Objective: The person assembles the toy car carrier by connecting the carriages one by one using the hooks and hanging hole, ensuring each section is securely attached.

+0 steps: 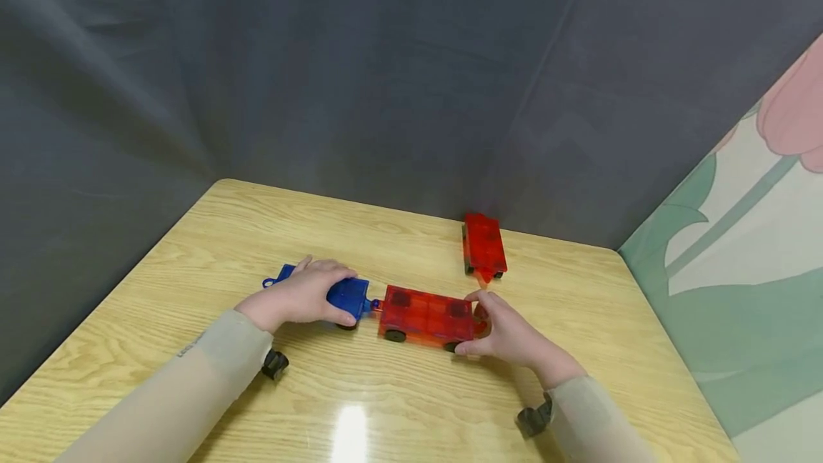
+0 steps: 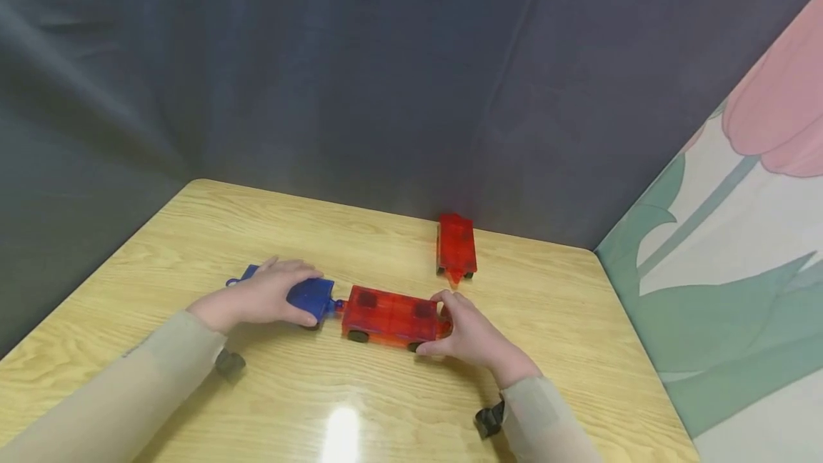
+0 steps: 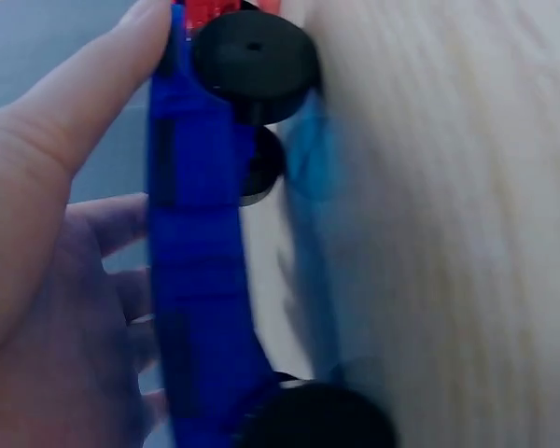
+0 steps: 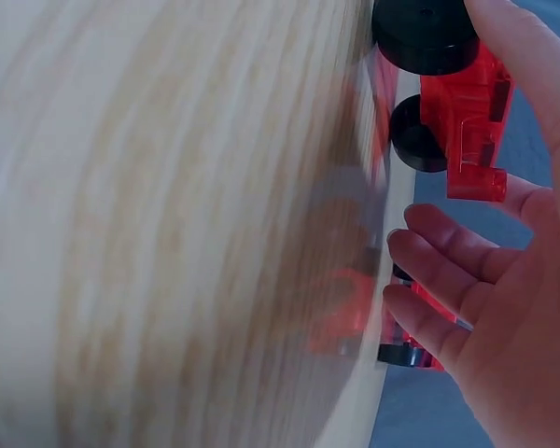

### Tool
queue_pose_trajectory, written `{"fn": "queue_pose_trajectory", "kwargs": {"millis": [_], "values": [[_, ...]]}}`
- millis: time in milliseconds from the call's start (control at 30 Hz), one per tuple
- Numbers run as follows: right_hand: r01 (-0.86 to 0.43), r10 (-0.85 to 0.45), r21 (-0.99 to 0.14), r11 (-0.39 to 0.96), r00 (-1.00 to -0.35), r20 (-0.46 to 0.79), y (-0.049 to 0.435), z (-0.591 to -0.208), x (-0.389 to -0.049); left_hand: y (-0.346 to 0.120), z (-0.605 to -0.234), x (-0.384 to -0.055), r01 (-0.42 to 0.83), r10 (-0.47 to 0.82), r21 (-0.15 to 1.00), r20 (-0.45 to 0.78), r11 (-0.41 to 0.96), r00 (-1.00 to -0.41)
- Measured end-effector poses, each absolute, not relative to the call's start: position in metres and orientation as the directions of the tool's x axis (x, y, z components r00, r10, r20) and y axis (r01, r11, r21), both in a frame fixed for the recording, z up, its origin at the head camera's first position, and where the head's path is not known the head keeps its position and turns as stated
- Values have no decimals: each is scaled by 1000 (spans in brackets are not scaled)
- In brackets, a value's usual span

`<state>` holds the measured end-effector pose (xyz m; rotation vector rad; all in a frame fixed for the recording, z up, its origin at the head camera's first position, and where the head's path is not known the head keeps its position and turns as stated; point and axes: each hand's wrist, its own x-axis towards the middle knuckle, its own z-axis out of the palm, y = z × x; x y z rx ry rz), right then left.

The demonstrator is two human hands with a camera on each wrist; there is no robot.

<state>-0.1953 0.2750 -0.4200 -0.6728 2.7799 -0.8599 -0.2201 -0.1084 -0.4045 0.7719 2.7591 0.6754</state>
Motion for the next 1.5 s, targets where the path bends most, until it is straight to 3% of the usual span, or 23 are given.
{"fn": "queue_pose_trajectory", "kwargs": {"millis": [267,467,700,933,1500], "values": [[-369,-465,-587,721,-885,-15,274,-416,-194,-86,-377,-212,539,559,365,58,759,-827],[-363,-464,-594,718,-885,-21,271,-415,-194,-43,-375,-204,597,612,390,102,701,-784],[-372,-471,-601,707,-882,-8,268,-418,-195,6,-390,-200,628,658,420,93,655,-748],[-421,-506,-605,676,-862,33,265,-421,-196,37,-404,-204,619,652,426,86,660,-754],[-437,-510,-604,666,-858,59,261,-424,-195,40,-416,-211,577,663,507,13,640,-748]]}}
